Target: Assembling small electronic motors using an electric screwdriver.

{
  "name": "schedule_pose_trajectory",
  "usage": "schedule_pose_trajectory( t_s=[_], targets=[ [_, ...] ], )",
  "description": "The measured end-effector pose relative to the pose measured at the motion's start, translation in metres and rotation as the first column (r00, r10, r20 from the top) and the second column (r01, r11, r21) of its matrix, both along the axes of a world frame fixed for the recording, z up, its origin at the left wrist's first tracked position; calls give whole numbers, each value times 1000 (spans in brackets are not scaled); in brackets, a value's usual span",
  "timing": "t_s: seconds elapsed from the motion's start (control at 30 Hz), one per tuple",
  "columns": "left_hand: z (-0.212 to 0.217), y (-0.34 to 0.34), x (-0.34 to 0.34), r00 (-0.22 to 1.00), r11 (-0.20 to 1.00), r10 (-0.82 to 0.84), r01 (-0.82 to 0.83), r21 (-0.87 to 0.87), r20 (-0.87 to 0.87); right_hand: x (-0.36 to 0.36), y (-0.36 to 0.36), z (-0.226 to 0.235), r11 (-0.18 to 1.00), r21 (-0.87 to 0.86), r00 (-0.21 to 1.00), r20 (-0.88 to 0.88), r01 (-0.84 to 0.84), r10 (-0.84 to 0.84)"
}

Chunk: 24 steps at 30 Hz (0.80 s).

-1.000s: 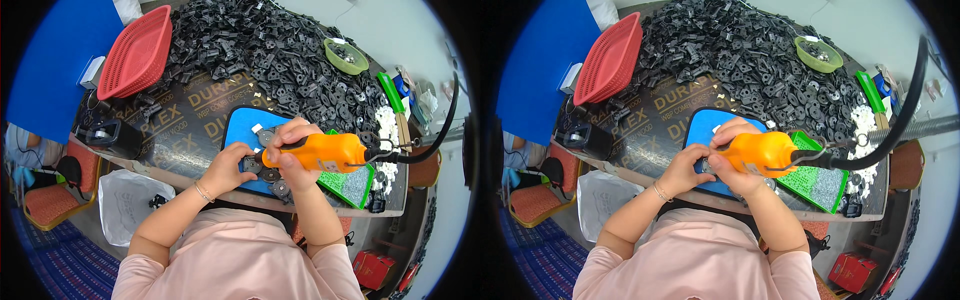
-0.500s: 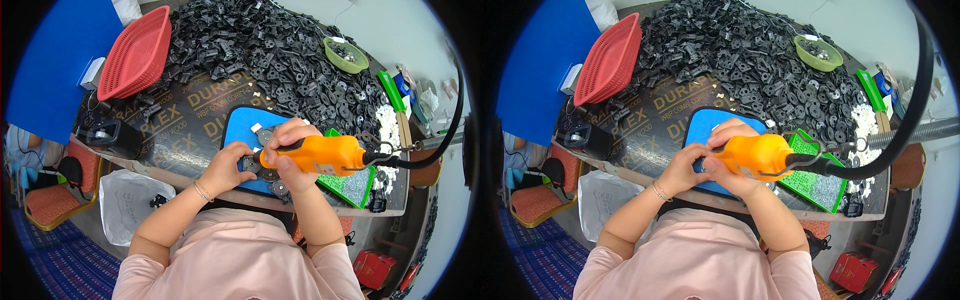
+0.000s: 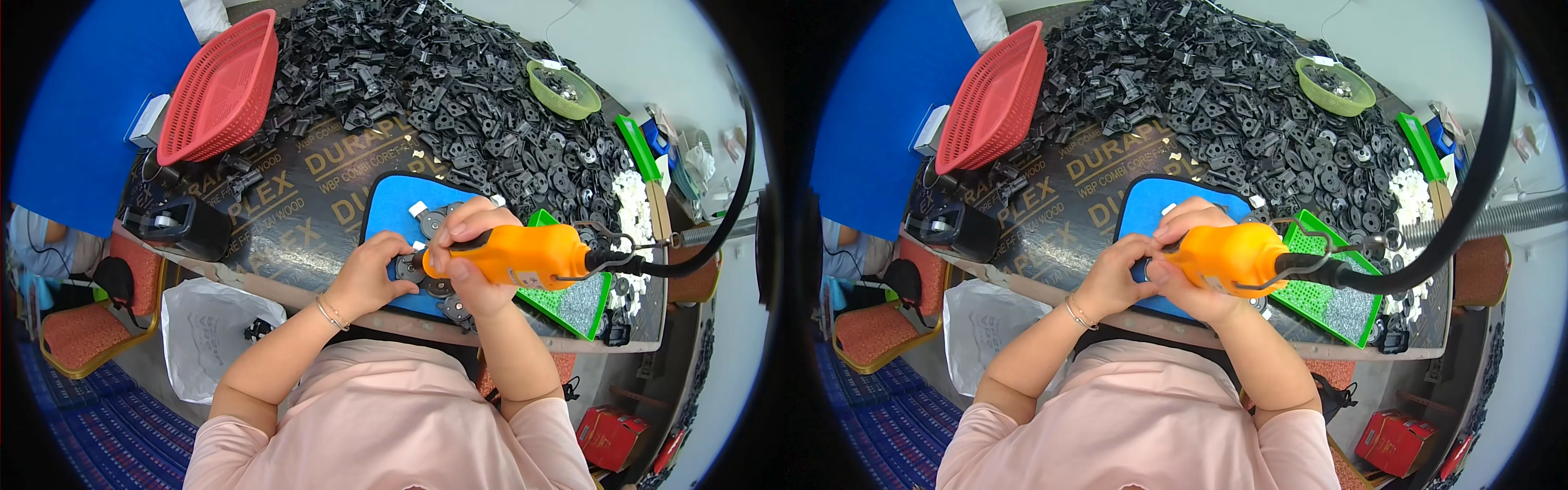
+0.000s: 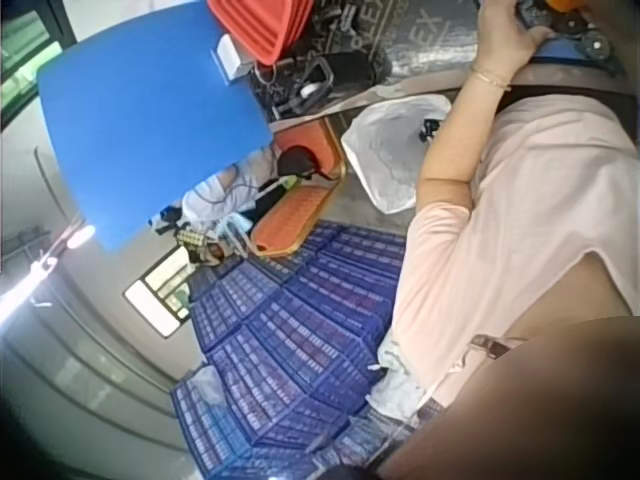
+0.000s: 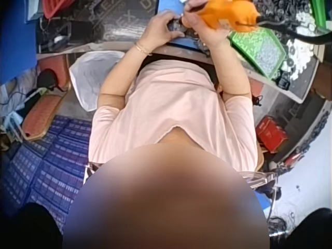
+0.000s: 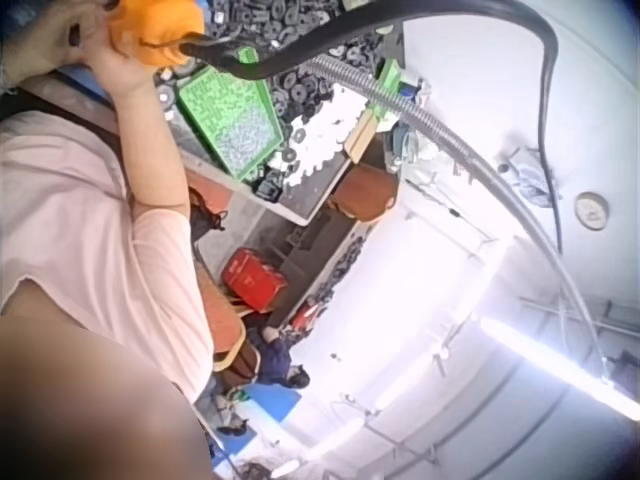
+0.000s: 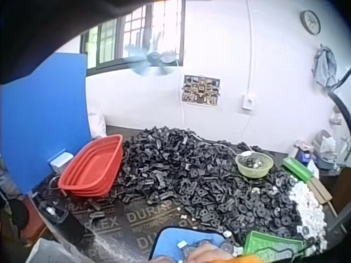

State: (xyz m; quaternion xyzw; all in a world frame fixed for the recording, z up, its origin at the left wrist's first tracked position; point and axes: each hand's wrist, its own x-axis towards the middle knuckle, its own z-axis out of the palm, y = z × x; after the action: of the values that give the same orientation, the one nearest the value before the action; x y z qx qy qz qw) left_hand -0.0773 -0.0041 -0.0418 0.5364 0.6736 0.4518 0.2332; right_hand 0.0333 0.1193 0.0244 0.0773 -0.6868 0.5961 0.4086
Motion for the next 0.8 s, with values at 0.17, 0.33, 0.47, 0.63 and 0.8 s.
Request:
schedule_pose_trajectory(
  t_s=[0.17,0.33,0.47,0.63,0.8],
  targets=[
    [0,0,0,1000,1000,5,-5,-3,-2,-1,2,1,1000,12,1000,7,14,-14],
    [1,1,-1,1000,1000,3,-3,-5,4,-2,3,1,1000,19,1000,18,0,0],
    [1,0,-1,1000,1000,0,0,1,2,-3,3,2,1000,-3,1000,27,-15,15],
    [1,1,-1,999,1000,2,-2,23,-39,-8,-1,3,998,-30,996,65,-56,57],
    [-9,3,0,1000,999,7,-7,33,-21,-15,-2,1,994,-33,994,40,-101,102]
  ],
)
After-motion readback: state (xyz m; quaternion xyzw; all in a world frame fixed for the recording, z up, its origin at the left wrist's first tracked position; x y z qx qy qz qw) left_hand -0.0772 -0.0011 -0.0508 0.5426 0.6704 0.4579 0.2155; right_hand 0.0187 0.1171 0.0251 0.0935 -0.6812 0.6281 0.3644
